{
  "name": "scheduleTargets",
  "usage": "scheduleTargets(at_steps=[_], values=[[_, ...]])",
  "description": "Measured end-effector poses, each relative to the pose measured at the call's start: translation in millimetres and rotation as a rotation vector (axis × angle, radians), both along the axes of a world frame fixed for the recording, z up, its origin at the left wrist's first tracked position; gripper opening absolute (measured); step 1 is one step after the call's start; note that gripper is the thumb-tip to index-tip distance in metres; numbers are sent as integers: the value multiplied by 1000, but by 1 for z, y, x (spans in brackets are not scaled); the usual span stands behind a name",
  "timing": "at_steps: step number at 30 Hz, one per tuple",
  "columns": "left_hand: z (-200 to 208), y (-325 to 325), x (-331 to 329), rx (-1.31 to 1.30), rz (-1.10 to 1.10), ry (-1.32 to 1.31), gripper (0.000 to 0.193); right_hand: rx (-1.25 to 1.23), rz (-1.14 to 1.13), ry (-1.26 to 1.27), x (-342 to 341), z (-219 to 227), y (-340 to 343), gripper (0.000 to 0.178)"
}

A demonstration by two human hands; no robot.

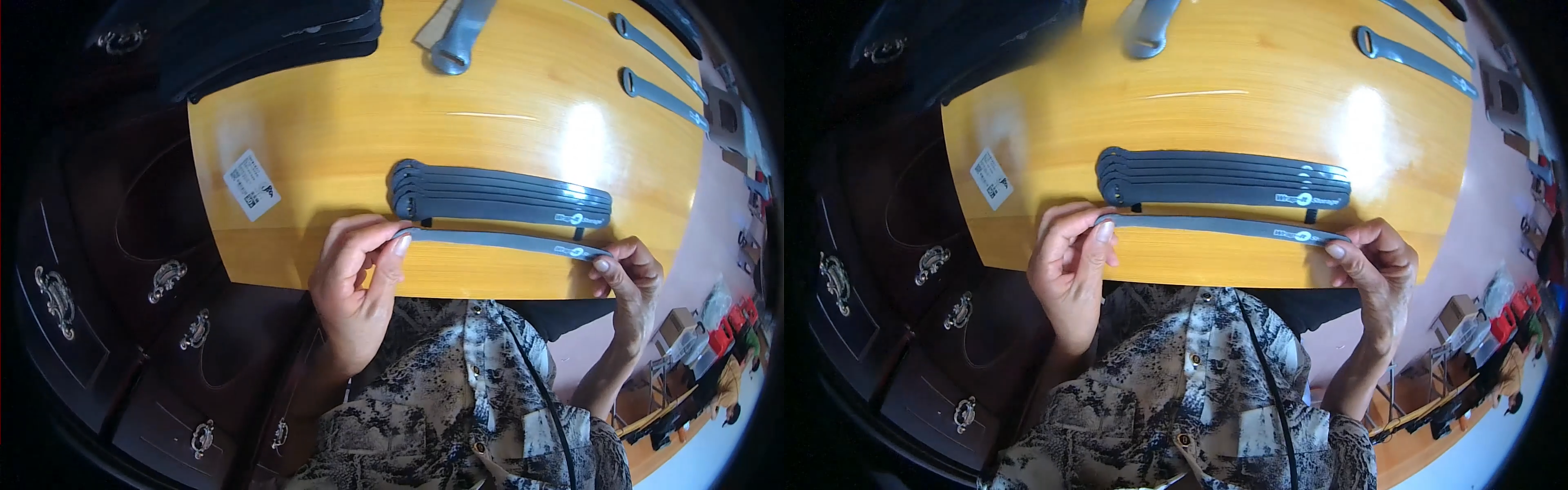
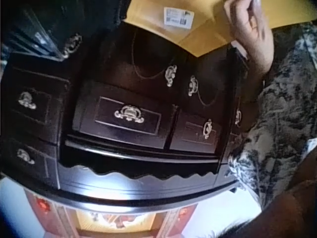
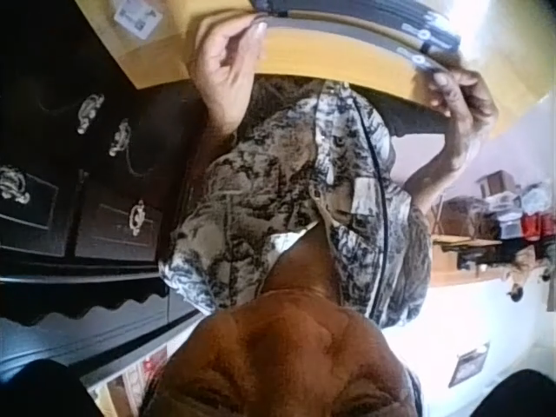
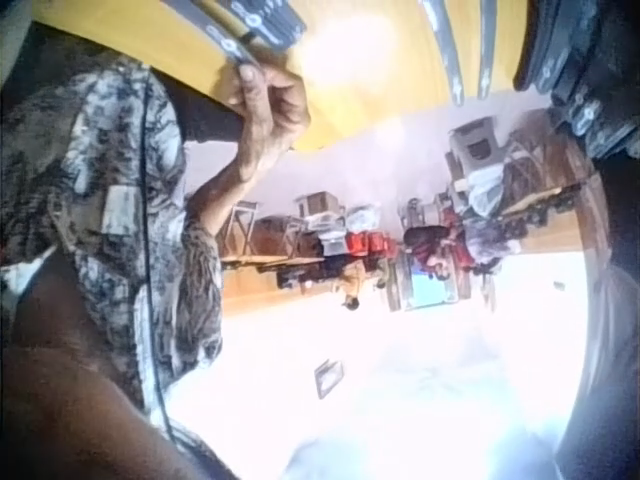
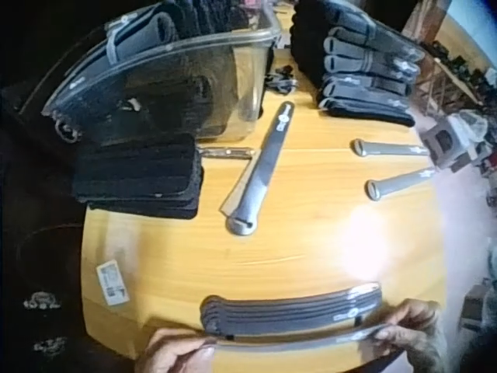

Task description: Assembling 'Wrap-it Storage' straps by inserting small plastic components into pre-cut holes using a small tool.

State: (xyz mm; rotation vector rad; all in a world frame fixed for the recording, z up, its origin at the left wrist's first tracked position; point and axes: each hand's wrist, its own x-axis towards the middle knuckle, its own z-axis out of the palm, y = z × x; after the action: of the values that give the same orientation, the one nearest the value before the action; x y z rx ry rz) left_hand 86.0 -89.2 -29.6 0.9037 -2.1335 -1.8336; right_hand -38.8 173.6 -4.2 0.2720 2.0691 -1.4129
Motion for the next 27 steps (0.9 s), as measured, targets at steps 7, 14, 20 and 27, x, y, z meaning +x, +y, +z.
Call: scheduleTargets(at_steps=[7,14,20,27], values=[[-3,-2,-3,15,44,-7,17,13,7,57,2,1,-3,16],[-4,-4,-7,-29,34,-8,17,19,7,124,1,-6,-2,15],[-2,-4,-10,-51,50,-31,16,37,-8,136,2,-8,-3,17],[1,-3,-12,14,84,-76,14,62,-5,145,2,-9,-3,17]])
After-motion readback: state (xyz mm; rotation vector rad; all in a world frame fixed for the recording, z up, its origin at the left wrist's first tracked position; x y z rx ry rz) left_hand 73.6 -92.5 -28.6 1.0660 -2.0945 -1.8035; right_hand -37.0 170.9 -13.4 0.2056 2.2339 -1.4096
